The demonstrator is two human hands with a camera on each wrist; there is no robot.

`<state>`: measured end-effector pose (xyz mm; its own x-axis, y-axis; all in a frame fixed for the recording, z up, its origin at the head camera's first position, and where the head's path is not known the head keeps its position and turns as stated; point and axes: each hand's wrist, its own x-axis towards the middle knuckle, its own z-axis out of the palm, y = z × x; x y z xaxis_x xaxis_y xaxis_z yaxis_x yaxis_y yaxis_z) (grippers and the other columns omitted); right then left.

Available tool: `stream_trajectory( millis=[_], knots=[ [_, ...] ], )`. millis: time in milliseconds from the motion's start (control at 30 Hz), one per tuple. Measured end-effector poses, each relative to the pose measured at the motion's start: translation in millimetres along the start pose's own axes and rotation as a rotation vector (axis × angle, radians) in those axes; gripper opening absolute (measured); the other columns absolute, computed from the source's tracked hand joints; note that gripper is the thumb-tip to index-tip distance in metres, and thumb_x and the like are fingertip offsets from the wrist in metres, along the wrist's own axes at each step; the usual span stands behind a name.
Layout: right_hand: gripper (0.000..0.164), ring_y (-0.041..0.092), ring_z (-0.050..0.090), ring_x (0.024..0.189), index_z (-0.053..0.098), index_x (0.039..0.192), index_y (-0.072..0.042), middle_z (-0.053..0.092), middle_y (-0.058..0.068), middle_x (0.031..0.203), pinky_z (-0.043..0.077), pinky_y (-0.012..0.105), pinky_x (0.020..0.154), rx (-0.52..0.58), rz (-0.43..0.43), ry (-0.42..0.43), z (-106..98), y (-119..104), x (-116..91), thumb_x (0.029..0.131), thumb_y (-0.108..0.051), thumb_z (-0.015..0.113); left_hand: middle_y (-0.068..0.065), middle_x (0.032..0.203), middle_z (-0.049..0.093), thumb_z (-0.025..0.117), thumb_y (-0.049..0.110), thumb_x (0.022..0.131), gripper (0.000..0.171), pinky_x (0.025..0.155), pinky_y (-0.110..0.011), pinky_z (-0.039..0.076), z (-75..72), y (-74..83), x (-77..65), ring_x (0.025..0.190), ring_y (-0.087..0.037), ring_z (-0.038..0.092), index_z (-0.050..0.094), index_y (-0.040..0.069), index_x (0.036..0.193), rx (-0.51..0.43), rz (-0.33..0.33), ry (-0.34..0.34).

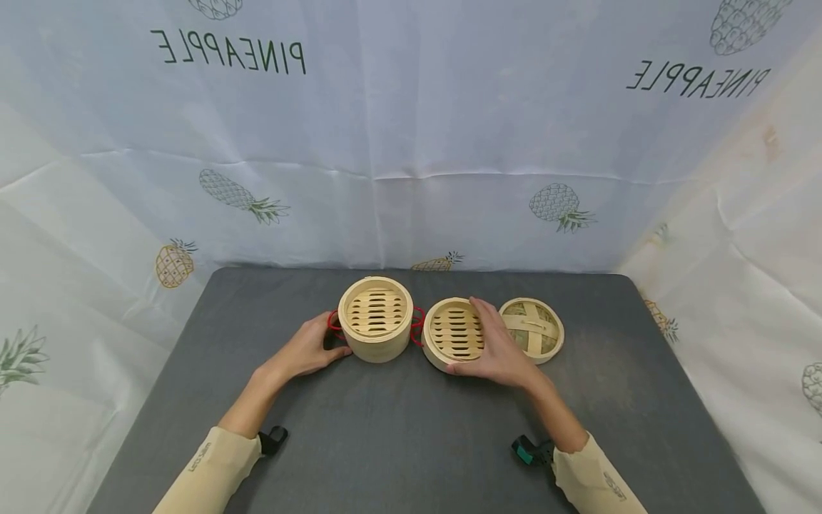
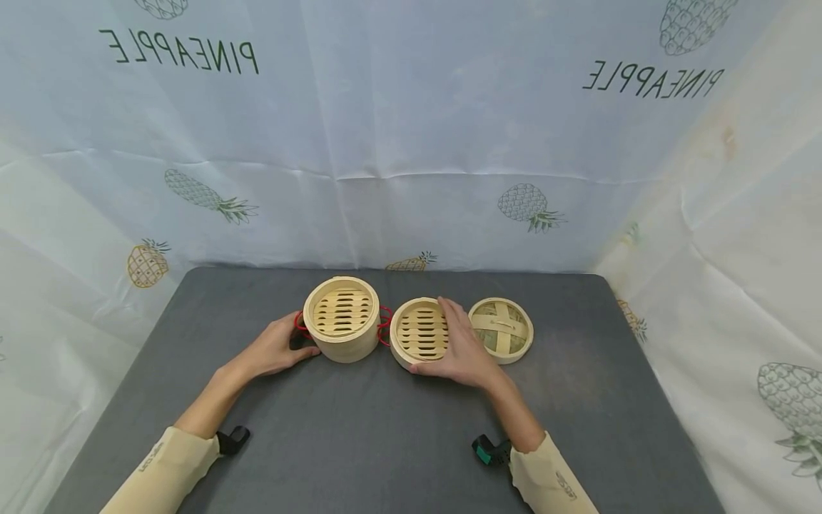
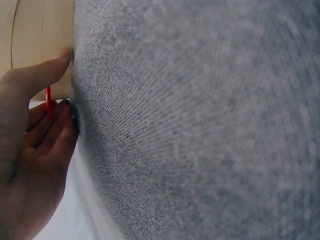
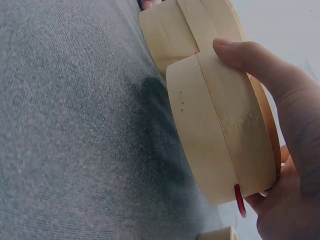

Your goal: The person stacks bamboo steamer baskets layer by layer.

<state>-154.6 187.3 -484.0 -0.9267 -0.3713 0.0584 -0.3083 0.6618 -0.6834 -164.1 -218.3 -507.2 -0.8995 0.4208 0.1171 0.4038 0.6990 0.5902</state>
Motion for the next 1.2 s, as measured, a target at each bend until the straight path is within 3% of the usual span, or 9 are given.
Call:
stream_trajectory(
  millis=[467,1200],
  knots=[
    [0.136,0.044,0.032,0.162,0.017,0.175,-0.018,0.025,0.018,0.177,0.041,0.074,0.119,-0.005,-0.013,0.001,-2.6,-9.2,-9.7,0.072,-0.057,0.097,-0.016,0.125,0.070,0.088,0.015,0.092,0.058,0.099,-0.053,0.060,-1.3,0.9,-0.6,0.116,-0.033,0.072,0.062,0.001,0.142,-0.012,-0.012,-0.008],
    [0.137,0.041,0.038,0.157,0.025,0.172,-0.014,0.032,0.016,0.173,0.045,0.071,0.117,-0.041,-0.059,0.041,-14.4,-26.1,-16.7,0.066,-0.056,0.100,-0.014,0.127,0.072,0.088,0.015,0.092,0.059,0.100,-0.053,0.060,0.8,-1.3,-1.0,0.118,-0.032,0.072,0.063,0.003,0.143,-0.018,-0.004,0.000]
  ],
)
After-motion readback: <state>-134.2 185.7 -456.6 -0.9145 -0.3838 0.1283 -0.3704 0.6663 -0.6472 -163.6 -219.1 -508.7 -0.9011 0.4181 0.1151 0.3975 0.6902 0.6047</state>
